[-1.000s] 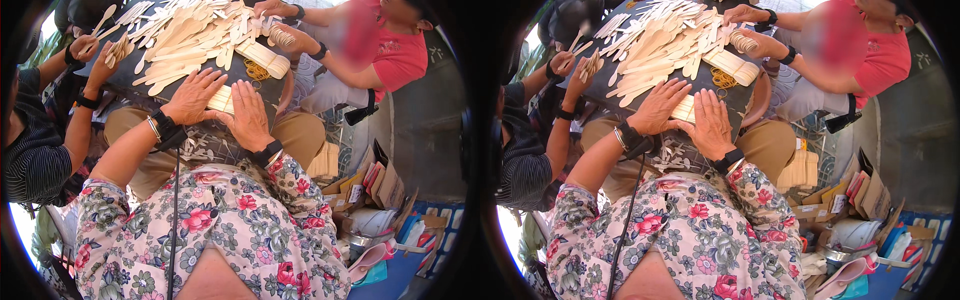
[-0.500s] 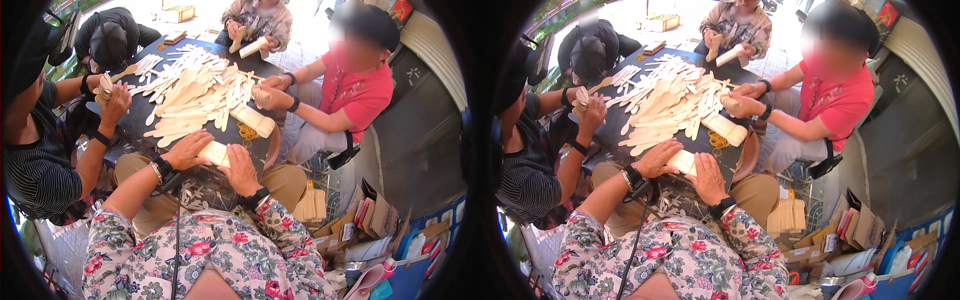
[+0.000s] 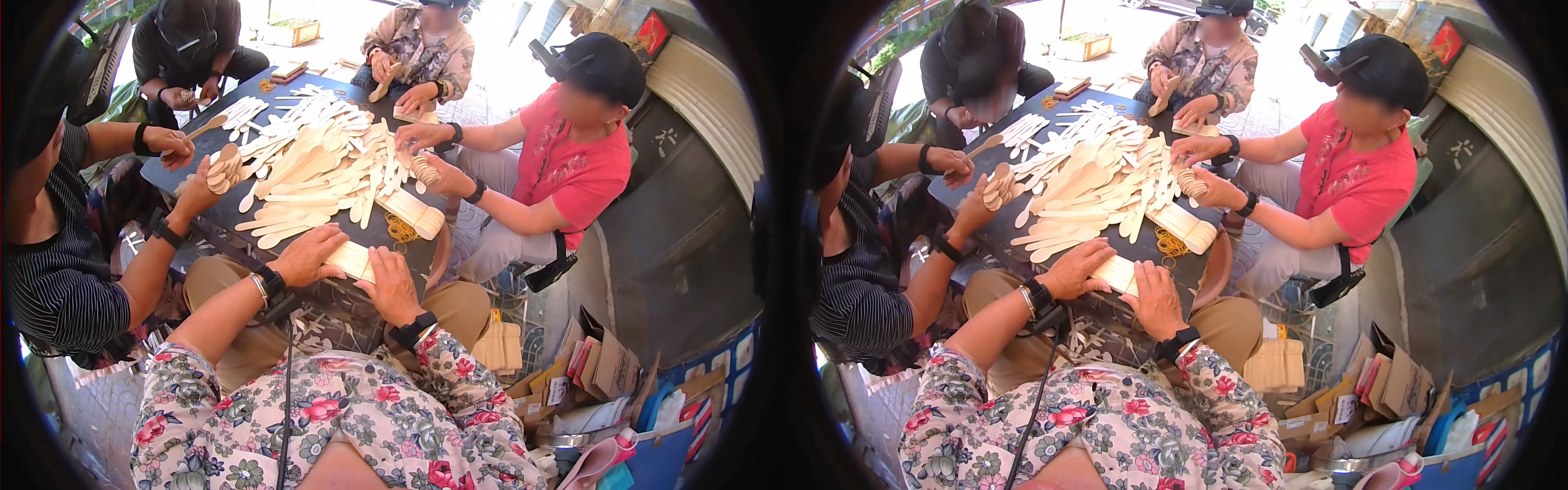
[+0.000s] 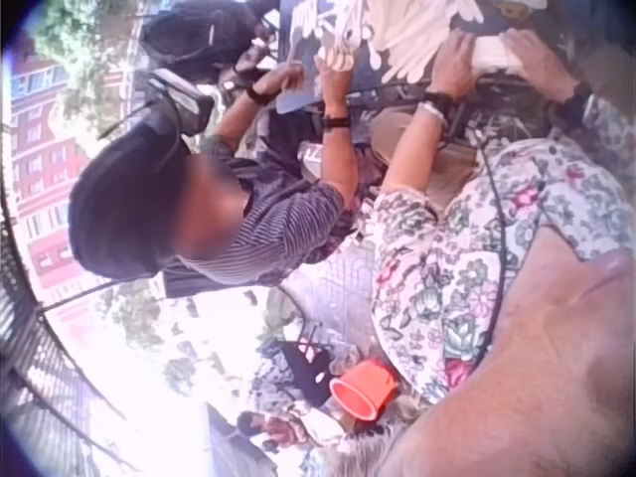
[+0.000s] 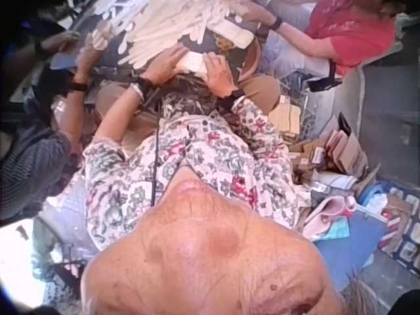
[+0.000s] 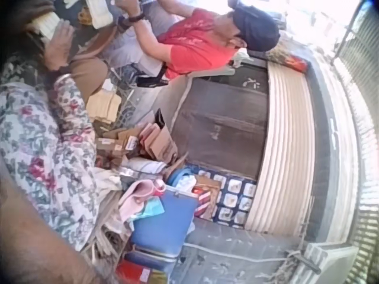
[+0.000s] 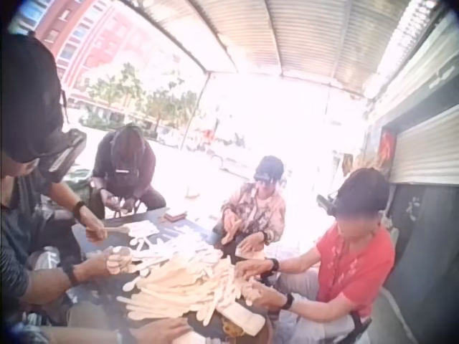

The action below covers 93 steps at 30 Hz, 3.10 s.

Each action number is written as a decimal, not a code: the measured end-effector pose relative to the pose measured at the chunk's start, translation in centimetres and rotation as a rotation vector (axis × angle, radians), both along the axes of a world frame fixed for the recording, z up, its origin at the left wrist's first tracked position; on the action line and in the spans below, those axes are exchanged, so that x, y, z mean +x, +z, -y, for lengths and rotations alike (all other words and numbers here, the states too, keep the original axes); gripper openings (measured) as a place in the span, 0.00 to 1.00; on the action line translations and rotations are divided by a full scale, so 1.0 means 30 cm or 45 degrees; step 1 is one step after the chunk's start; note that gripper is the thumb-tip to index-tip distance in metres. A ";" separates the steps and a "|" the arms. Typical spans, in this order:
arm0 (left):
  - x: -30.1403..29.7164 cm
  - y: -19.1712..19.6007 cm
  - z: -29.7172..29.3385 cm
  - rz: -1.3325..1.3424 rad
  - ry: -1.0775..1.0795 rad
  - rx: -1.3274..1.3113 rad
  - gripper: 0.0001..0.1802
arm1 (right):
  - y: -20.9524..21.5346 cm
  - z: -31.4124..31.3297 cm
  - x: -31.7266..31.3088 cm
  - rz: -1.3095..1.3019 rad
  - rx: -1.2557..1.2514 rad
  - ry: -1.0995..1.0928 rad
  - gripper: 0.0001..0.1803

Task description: Bundling and securing wooden spoon-shaped sticks with rubber bands at a manufacturing workshop.

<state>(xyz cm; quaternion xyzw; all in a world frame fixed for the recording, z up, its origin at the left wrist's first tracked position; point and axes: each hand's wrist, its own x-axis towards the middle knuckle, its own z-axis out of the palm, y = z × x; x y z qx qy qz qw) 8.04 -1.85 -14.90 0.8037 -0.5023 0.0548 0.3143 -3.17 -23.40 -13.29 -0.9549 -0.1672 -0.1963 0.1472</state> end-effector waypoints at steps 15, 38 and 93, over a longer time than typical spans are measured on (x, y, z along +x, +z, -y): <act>0.031 0.033 0.059 0.026 -0.043 0.049 0.42 | 0.035 0.057 0.013 -0.021 0.022 -0.038 0.40; -0.002 0.175 0.121 -0.202 -0.034 -0.037 0.41 | 0.361 0.110 0.233 -0.423 0.186 -0.157 0.17; 0.130 0.302 -0.126 -0.630 0.725 -1.532 0.13 | 0.279 -0.312 0.432 -0.240 -0.914 0.503 0.10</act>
